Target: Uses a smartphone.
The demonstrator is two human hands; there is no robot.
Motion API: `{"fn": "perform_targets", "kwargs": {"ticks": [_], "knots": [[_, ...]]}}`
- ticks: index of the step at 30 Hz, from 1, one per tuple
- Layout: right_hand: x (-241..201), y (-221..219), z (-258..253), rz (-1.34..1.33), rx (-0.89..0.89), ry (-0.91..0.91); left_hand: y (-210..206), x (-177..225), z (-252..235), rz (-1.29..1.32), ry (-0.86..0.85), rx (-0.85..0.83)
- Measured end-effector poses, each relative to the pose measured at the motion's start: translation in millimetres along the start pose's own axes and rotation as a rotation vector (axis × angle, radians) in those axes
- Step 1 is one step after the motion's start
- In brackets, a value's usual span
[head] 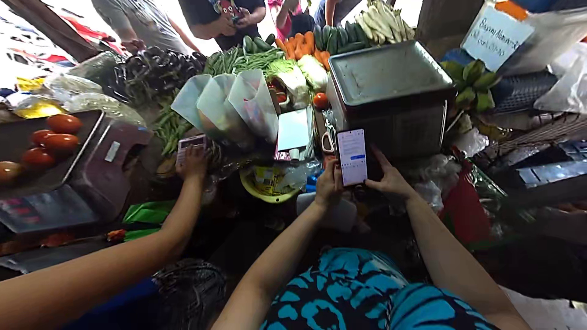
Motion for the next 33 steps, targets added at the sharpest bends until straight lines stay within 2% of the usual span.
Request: {"fn": "perform_targets", "kwargs": {"ticks": [14, 33], "knots": [[8.2, -7.6, 3.1, -0.178, -0.039, 0.049, -0.8, -8.4, -1.1, 0.010, -0.048, -0.031], [-5.5, -7.1, 7.3, -0.117, -0.003, 0.052, 3.6, -3.1, 0.5, 0.009, -0.047, -0.053]]}}
Point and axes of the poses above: each hand's wrist, its own z-axis away from the middle knuckle, its own y-axis out of the back of the hand, x = y × z, the point moved 1 cm from there along -z, towards the middle knuckle, and after that the axes turned 5 degrees about y, right-handed, at the moved point
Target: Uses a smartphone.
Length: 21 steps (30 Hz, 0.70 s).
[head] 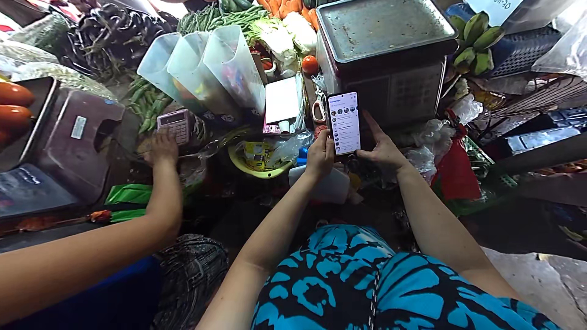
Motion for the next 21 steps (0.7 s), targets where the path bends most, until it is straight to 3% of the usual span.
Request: {"fn": "perform_targets", "kwargs": {"ticks": [21], "knots": [[0.3, -3.8, 3.5, -0.007, 0.045, -0.015, 2.4, -1.6, -3.5, 0.045, 0.002, -0.023]]}}
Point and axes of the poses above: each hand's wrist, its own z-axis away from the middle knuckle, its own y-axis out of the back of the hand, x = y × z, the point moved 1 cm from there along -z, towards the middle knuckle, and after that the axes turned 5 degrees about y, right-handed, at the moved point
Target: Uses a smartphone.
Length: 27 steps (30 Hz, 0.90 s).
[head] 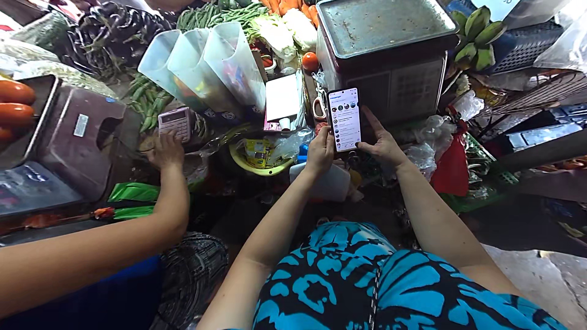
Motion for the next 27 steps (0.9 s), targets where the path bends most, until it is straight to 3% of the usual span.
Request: {"fn": "perform_targets", "kwargs": {"ticks": [5, 10, 16, 20, 27], "knots": [[10.2, -7.8, 2.1, 0.213, 0.075, 0.186, 0.1, 1.1, 0.5, -0.014, -0.002, 0.000], [6.2, -7.6, 2.0, 0.247, 0.070, 0.165, 0.9, 4.0, 1.2, -0.019, 0.001, -0.007], [11.8, -1.6, -1.9, -0.051, 0.101, 0.099, 1.0, -0.2, 0.0, -0.023, -0.017, -0.011], [6.0, 2.1, -3.1, 0.011, 0.032, -0.015, 0.5, -1.4, -0.6, -0.012, -0.007, -0.015], [3.5, 4.1, -4.0, -0.019, -0.015, -0.041, 0.9, -1.4, -1.0, -0.011, -0.002, -0.011]]}}
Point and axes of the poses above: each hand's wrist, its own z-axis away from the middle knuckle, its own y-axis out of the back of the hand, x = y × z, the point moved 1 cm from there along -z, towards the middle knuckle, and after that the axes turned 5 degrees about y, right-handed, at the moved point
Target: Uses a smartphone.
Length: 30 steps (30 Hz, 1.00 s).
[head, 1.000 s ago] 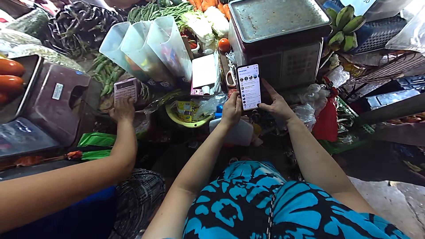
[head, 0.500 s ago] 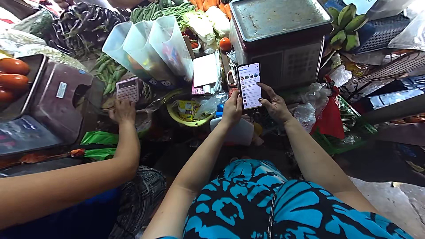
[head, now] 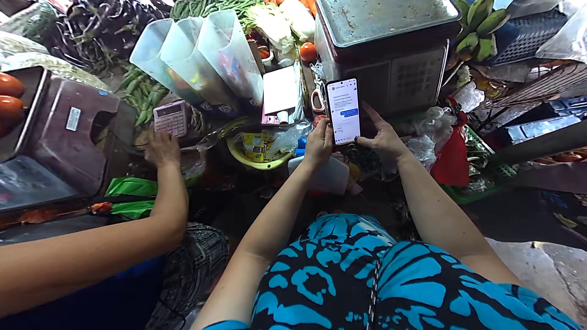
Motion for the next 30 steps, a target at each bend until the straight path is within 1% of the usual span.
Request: {"fn": "perform_targets", "kwargs": {"ticks": [5, 9, 25, 30], "knots": [[1.5, -0.4, -1.1, -0.005, 0.006, 0.026, 0.6, -0.2, -0.6, 0.002, -0.006, -0.006], [0.6, 0.1, -1.2, 0.016, 0.002, 0.008, 1.4, 2.9, 0.1, 0.000, 0.023, -0.013], [3.3, -0.4, -1.1, 0.024, 0.009, 0.016, 0.1, 0.5, -0.8, 0.004, 0.003, -0.006], [2.3, -1.2, -0.6, 0.011, 0.015, 0.006, 0.3, 0.8, -0.8, 0.006, 0.020, -0.009]]}}
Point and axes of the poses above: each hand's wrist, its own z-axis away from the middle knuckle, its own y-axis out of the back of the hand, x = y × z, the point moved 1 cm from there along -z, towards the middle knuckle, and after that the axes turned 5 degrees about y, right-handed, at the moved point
